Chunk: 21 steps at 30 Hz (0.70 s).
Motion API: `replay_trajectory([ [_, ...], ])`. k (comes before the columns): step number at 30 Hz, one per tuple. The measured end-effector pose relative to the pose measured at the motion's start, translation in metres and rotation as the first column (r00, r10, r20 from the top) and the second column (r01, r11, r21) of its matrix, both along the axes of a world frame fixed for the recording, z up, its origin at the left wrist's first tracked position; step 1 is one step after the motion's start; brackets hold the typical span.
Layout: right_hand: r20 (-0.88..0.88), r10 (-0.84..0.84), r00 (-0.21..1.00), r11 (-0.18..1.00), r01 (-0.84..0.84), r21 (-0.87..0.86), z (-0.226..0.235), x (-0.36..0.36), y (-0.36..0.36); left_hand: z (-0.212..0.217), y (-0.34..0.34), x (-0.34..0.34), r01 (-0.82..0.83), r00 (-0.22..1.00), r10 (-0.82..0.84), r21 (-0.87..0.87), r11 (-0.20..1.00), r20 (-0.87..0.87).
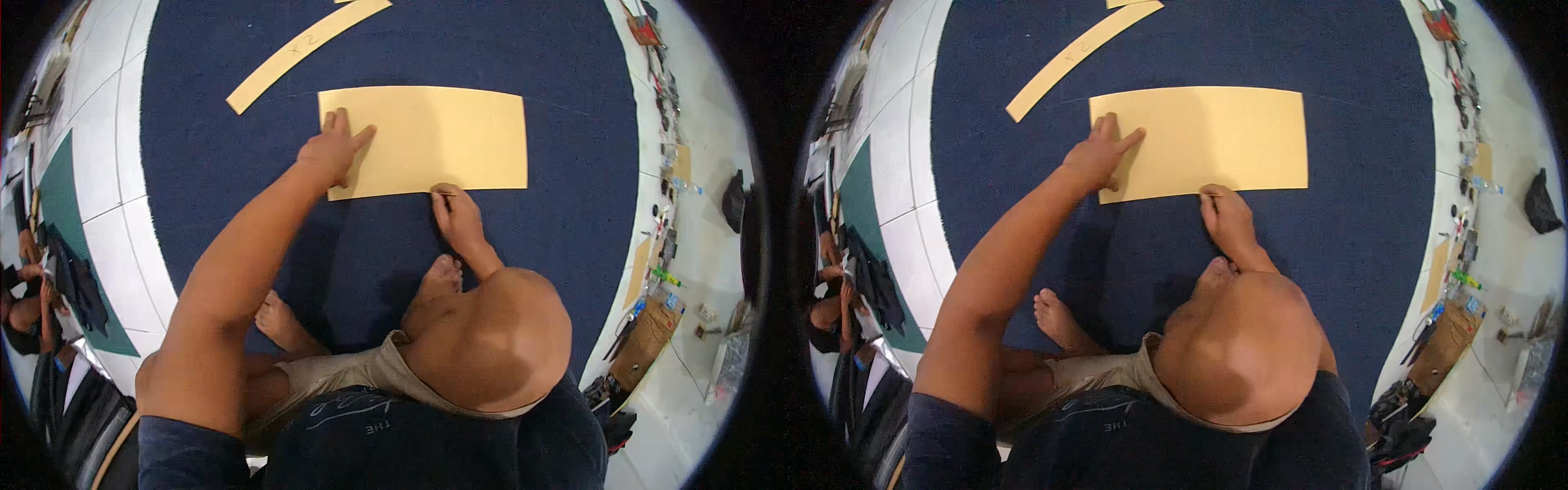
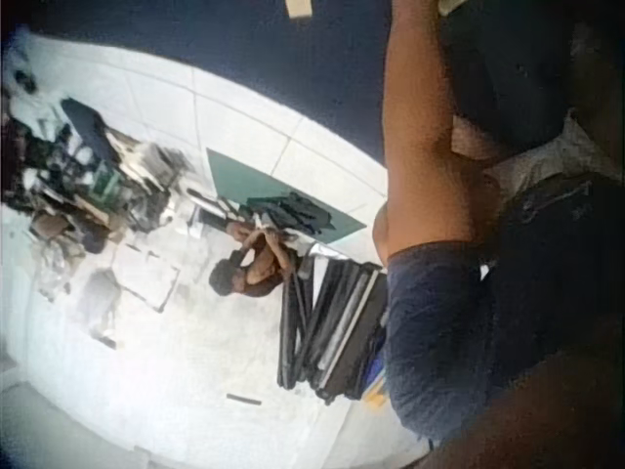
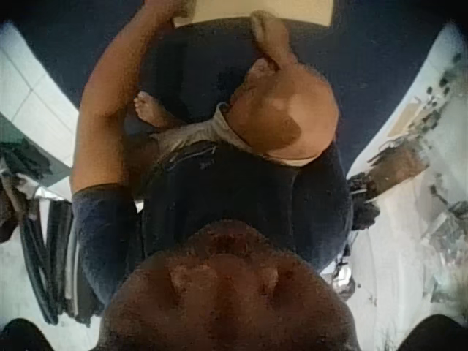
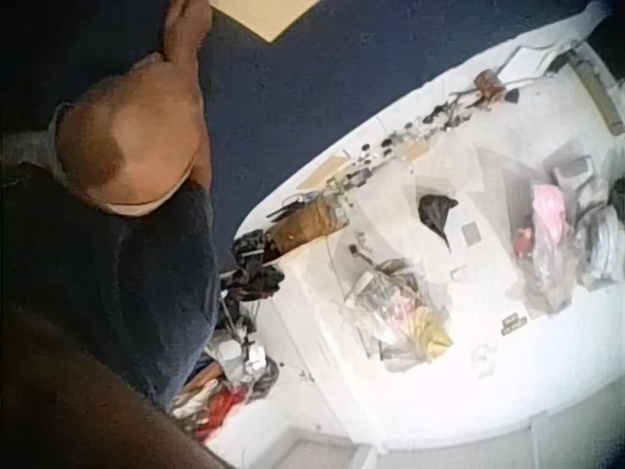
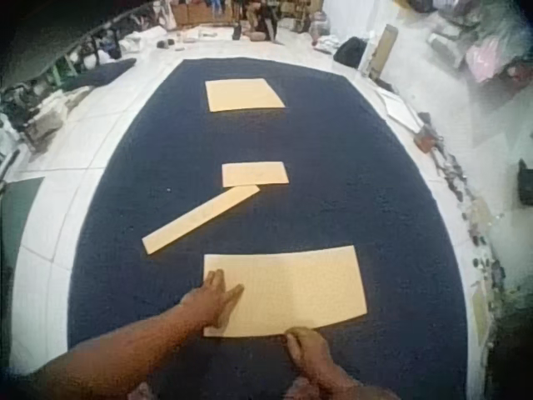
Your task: Placing paper garment patterns on a large piece of blue fabric and tracing their outlines with a pencil.
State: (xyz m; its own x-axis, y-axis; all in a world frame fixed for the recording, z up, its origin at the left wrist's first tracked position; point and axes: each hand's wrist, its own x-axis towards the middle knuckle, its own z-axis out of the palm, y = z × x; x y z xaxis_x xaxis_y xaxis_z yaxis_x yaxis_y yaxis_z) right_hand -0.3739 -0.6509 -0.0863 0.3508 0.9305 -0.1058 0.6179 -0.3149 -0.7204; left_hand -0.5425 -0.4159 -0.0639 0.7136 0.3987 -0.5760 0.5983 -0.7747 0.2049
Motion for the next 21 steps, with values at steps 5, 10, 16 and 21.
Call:
replay_trajectory([
  [5,0.191,-0.350,0.917,0.929,0.366,-0.052,0.001,0.059,-0.043,0.016,-0.005,0.013,0.016,0.999,-0.016,-0.008,1.000,-0.052],
  [10,0.239,-0.465,0.853,0.877,0.481,-0.013,0.001,0.075,-0.050,0.013,-0.006,0.008,0.036,0.998,-0.034,0.042,0.998,-0.058],
  [16,0.344,-0.466,0.815,0.875,0.482,0.043,-0.004,0.066,-0.048,0.016,-0.005,0.013,0.011,0.998,-0.009,0.031,0.999,-0.068],
  [21,0.214,-0.245,0.945,0.968,0.227,0.104,-0.009,0.007,-0.026,0.011,-0.005,0.011,0.044,0.999,-0.043,0.032,0.999,-0.018],
])
